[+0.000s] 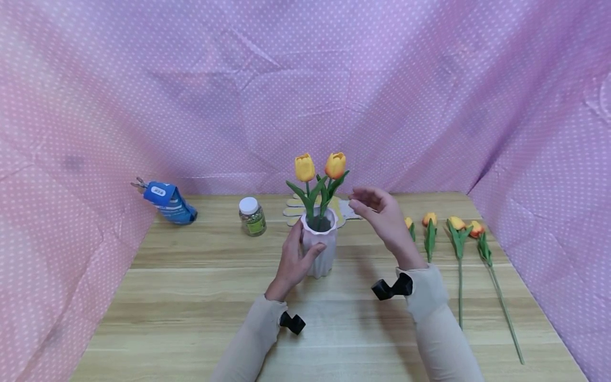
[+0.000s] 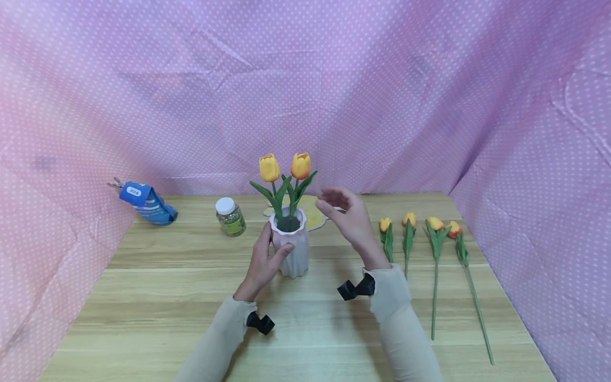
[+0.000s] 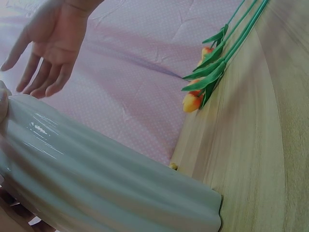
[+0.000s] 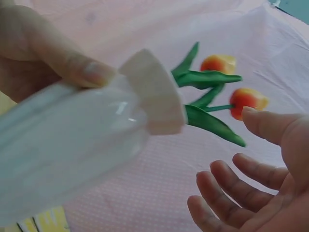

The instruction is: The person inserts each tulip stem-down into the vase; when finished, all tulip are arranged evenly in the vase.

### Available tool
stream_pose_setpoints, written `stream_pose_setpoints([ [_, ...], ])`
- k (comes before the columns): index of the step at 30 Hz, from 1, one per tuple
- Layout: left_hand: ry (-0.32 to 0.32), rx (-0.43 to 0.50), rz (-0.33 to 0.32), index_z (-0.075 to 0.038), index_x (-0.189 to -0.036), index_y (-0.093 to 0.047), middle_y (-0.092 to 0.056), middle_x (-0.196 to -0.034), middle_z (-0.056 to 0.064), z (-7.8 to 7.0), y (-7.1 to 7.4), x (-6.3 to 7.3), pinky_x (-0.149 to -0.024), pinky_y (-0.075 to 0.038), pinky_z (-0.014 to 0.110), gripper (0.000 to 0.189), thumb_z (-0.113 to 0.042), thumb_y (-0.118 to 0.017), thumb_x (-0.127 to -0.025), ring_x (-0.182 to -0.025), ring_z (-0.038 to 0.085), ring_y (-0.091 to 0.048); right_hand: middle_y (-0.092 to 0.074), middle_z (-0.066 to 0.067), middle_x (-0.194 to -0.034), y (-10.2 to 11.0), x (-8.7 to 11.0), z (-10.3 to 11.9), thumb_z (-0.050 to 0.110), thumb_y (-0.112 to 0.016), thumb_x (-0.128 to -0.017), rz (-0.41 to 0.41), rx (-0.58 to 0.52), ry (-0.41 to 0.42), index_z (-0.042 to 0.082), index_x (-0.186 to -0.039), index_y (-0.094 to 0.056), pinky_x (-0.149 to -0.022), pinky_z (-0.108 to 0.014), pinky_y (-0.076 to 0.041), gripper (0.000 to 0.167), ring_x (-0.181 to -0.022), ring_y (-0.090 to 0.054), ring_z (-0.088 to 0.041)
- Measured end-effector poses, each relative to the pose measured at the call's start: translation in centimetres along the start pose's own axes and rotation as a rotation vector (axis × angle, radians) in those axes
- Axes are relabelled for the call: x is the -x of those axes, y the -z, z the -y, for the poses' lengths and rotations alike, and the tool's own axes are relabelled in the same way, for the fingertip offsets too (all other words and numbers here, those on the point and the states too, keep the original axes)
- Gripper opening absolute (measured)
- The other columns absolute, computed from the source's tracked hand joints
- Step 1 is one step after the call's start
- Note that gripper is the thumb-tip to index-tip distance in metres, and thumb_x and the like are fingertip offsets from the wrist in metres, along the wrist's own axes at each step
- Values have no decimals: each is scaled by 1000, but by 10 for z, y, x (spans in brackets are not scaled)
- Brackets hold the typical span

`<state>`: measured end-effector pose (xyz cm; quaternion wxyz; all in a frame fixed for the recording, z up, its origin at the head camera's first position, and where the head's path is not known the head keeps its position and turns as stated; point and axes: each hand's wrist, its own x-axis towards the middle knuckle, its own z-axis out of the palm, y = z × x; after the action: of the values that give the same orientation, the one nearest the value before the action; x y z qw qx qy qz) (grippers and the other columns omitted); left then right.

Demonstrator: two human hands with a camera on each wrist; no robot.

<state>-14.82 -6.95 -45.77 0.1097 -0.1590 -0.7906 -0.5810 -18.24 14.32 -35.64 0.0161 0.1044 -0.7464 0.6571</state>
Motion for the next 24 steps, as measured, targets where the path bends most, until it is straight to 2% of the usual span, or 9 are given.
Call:
stream_pose_setpoints([
  [2,2,-1,0,-8,-156,-29,-46,-151,16,1,0,0,-115,-42,56,81,-50,-64,-95,-139,35,-49,-69,12,-103,6,2,2,7,-64,-97,-12,-24,8,-7,-127,-56,-84,-15,-57,34,-95,-65,1],
  [6,4,-3,0,-8,-155,-30,-47,-151,17,1,0,1,-114,-42,57,82,-52,-63,-95,-138,35,-49,-69,17,-101,19,7,5,11,-64,-98,-48,-43,15,1,-123,-59,-84,-17,-58,27,-95,-67,-1],
  [10,2,2,1,-7,-155,-30,-47,-150,17,1,-1,1,-114,-42,57,82,-52,-63,-95,-138,35,-49,-72,14,-102,35,13,5,14,-64,-98,-100,-95,33,10,-117,-61,-82,-18,-59,19,-94,-69,-4],
  [16,-16,-3,-1,-6,-155,-30,-48,-149,17,0,0,1,-114,-42,57,81,-52,-62,-95,-137,35,-50,-72,12,-104,61,22,-4,12,-62,-99,-160,-172,75,13,-114,-62,-80,-17,-59,15,-93,-69,-4],
  [24,-29,-1,0,-6,-155,-30,-48,-149,18,0,0,1,-114,-42,57,81,-51,-63,-96,-137,35,-50,-73,7,-100,89,35,-25,11,-65,-97,-243,-236,39,11,-110,-64,-77,-16,-60,14,-89,-71,-3],
])
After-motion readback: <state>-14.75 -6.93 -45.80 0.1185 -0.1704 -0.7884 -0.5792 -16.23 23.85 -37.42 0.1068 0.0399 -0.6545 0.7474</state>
